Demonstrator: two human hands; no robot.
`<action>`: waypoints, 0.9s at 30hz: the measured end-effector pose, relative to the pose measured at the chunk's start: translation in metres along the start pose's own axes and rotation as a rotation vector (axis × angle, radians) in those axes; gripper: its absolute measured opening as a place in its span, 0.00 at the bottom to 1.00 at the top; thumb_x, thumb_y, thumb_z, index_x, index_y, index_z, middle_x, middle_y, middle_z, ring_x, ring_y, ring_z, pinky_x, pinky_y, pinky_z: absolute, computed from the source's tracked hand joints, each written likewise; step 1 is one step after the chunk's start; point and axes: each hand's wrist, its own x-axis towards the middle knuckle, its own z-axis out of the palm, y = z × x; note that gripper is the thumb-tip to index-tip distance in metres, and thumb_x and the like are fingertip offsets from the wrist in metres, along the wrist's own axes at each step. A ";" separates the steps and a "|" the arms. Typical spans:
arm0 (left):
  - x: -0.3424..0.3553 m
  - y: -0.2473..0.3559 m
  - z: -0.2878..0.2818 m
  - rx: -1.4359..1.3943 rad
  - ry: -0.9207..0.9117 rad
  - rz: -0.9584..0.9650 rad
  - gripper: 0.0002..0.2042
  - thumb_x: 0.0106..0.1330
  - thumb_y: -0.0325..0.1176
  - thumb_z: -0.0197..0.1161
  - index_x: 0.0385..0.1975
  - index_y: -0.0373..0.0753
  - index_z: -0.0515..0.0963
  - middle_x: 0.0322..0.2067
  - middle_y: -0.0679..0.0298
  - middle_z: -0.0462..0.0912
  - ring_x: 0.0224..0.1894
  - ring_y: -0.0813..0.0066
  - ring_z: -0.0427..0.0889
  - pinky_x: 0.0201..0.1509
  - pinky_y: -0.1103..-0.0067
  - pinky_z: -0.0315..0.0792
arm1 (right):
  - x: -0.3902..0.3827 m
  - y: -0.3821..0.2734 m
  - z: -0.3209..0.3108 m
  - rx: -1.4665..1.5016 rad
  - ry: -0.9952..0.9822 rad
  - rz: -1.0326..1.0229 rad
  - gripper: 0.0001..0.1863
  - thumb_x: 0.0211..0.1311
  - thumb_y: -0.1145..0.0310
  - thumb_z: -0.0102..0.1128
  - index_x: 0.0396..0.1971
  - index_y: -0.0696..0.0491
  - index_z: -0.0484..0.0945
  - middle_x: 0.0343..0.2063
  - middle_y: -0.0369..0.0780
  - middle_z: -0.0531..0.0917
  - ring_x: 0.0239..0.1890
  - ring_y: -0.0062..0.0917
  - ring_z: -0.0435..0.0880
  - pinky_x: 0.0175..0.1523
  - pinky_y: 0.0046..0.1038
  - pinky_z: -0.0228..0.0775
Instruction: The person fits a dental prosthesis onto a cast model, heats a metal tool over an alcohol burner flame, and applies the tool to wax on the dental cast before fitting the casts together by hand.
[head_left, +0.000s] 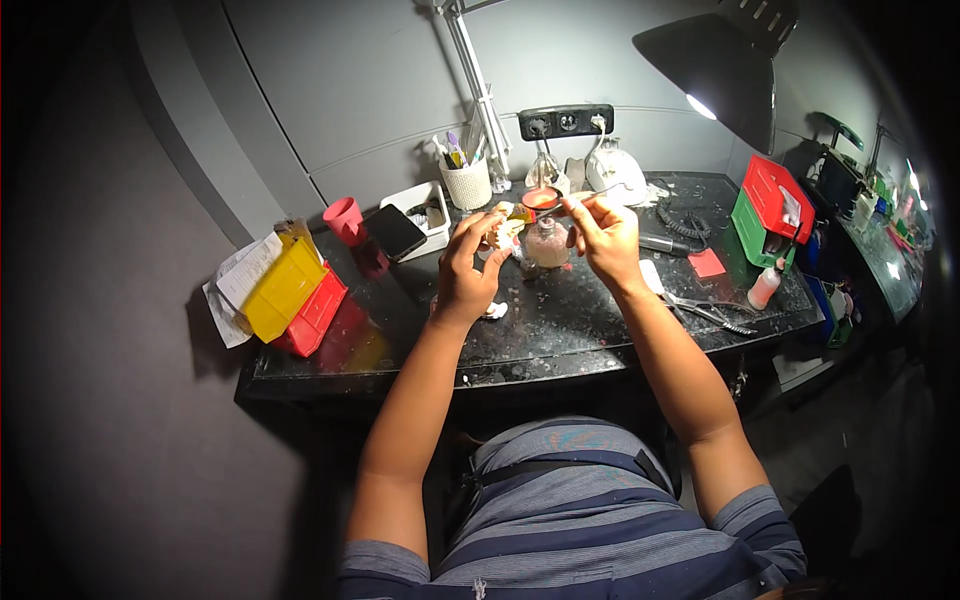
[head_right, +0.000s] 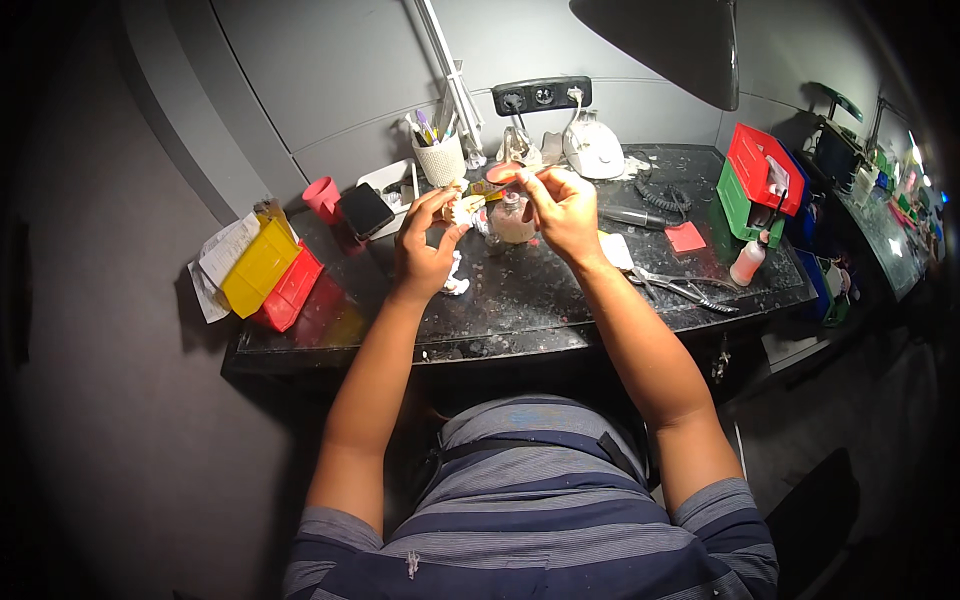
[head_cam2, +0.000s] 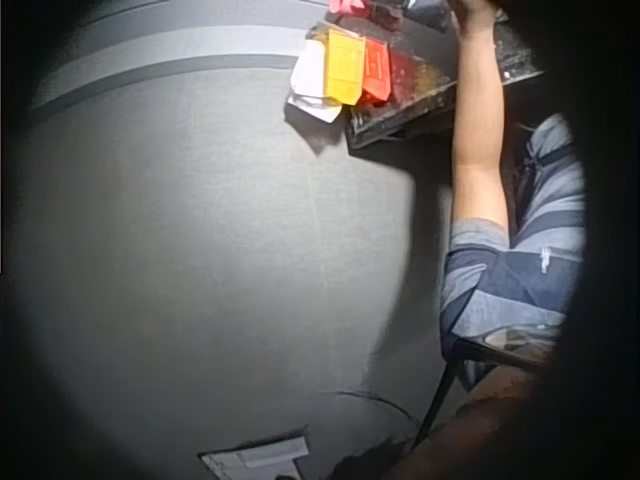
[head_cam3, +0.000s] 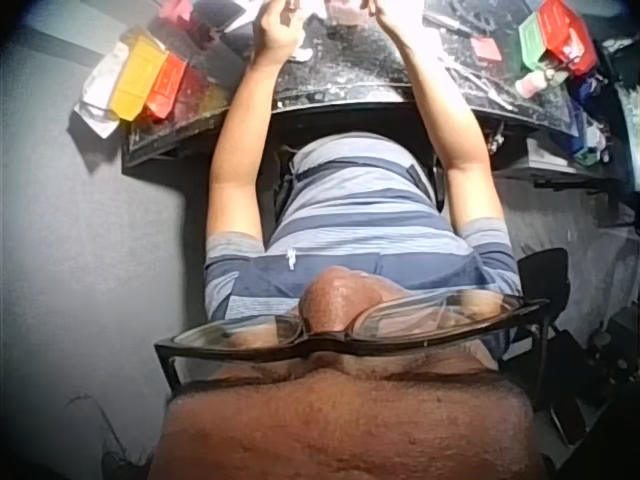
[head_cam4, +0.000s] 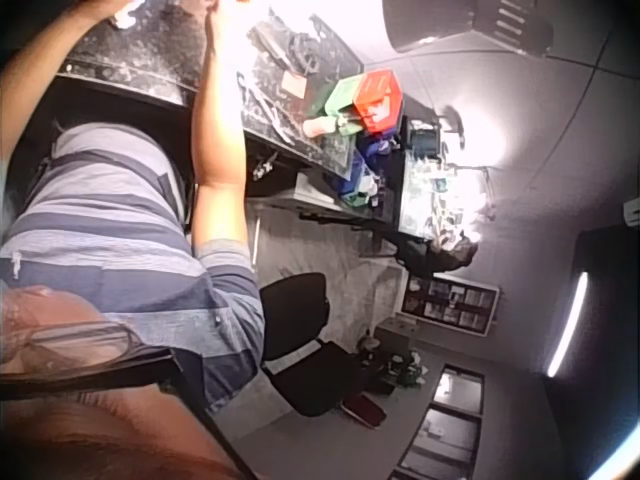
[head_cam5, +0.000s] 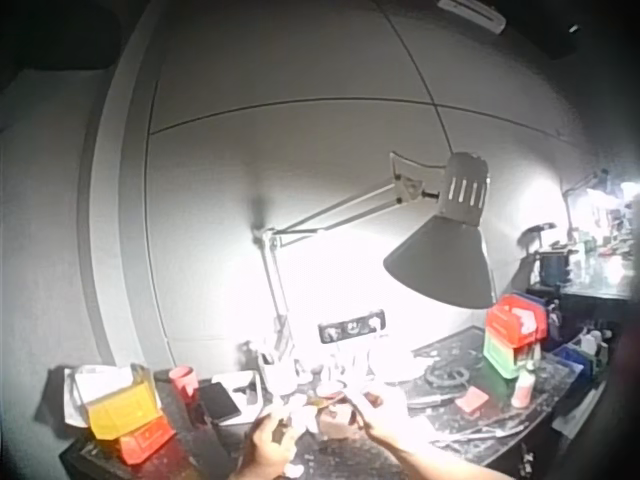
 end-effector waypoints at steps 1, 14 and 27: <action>-0.001 -0.001 0.000 0.001 -0.001 0.000 0.23 0.55 0.14 0.67 0.53 0.33 0.75 0.52 0.54 0.78 0.51 0.68 0.82 0.52 0.77 0.79 | -0.002 -0.002 0.005 0.003 -0.013 -0.004 0.09 0.68 0.68 0.62 0.33 0.60 0.83 0.23 0.36 0.85 0.16 0.11 0.74 0.20 0.16 0.62; -0.002 -0.006 0.000 -0.047 0.012 -0.013 0.24 0.54 0.17 0.68 0.54 0.37 0.76 0.51 0.51 0.78 0.49 0.58 0.82 0.50 0.73 0.77 | -0.005 -0.001 0.014 -0.032 -0.029 -0.048 0.08 0.69 0.71 0.61 0.38 0.61 0.83 0.28 0.37 0.86 0.22 0.12 0.78 0.24 0.18 0.69; -0.002 -0.003 0.000 -0.035 0.003 -0.049 0.23 0.55 0.15 0.67 0.53 0.33 0.74 0.52 0.56 0.77 0.49 0.70 0.82 0.51 0.77 0.78 | 0.018 0.003 -0.018 -0.290 0.293 -0.014 0.11 0.67 0.68 0.62 0.32 0.61 0.83 0.25 0.38 0.86 0.19 0.15 0.79 0.23 0.19 0.70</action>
